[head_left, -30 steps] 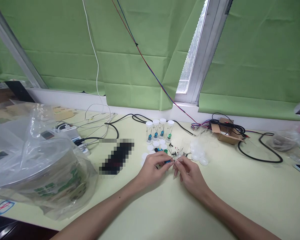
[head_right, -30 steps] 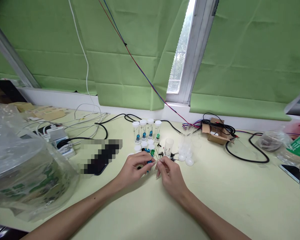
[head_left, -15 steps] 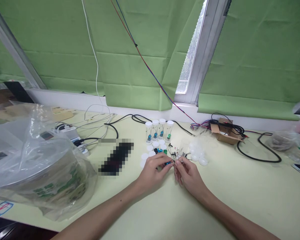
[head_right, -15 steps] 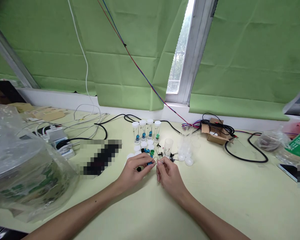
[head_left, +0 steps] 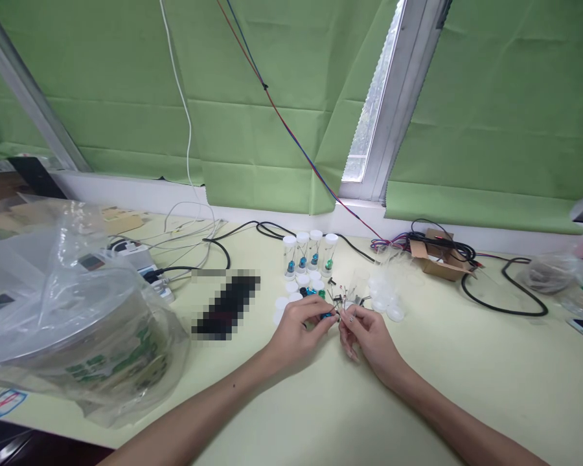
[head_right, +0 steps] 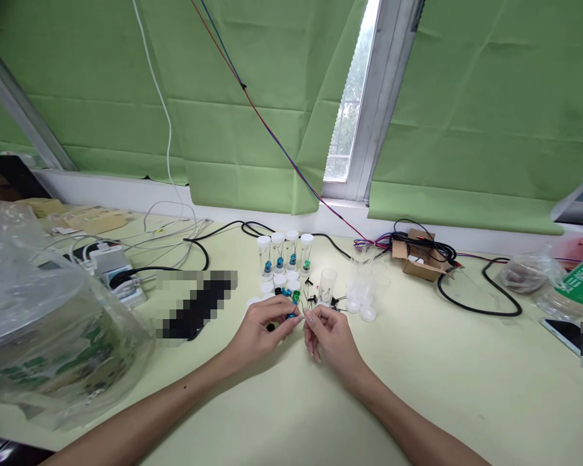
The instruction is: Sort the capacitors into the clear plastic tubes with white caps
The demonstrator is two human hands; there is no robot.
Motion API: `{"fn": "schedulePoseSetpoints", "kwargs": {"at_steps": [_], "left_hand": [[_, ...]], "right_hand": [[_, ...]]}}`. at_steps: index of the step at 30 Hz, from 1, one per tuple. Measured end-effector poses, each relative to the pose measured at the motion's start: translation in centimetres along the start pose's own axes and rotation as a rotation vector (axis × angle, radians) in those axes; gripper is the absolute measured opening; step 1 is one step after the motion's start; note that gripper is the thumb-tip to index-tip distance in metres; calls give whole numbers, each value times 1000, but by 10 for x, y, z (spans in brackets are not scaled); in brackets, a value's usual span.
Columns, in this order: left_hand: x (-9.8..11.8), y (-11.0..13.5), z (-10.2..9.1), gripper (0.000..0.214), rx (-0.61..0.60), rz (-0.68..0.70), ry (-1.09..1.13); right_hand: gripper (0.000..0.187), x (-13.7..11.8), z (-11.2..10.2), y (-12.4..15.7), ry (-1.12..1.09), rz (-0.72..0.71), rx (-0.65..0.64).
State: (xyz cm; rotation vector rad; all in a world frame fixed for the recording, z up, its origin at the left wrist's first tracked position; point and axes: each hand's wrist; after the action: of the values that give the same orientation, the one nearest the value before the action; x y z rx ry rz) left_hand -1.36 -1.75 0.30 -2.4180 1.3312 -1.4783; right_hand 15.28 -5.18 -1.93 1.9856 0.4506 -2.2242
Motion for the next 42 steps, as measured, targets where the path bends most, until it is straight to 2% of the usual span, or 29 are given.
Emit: {"fn": "schedulePoseSetpoints", "kwargs": {"at_steps": [5, 10, 16, 25, 37, 42], "left_hand": [[0, -1, 0, 21, 18, -41, 47], [-2, -1, 0, 22, 7, -117, 148], [-3, -1, 0, 24, 9, -134, 218], [-2, -1, 2, 18, -2, -100, 148], [1, 0, 2, 19, 19, 3, -46], [2, 0, 2, 20, 15, -17, -33]], "right_hand": [[30, 1, 0, 2, 111, -102, 64], [18, 2, -5, 4, 335, -243, 107], [15, -3, -2, 6, 549, -353, 127], [19, -3, -2, 5, 600, -375, 125], [22, 3, -1, 6, 537, -255, 74], [25, 5, -1, 6, 562, -233, 69]]}}
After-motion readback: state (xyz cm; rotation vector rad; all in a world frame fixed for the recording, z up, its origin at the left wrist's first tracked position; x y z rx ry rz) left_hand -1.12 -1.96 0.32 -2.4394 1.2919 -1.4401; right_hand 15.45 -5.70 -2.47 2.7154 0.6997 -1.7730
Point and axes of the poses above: each hand's wrist, its own y-axis away from the middle knuckle, its own z-axis out of the palm, x = y × z, and after that the axes turned 12 degrees about -x, right-handed
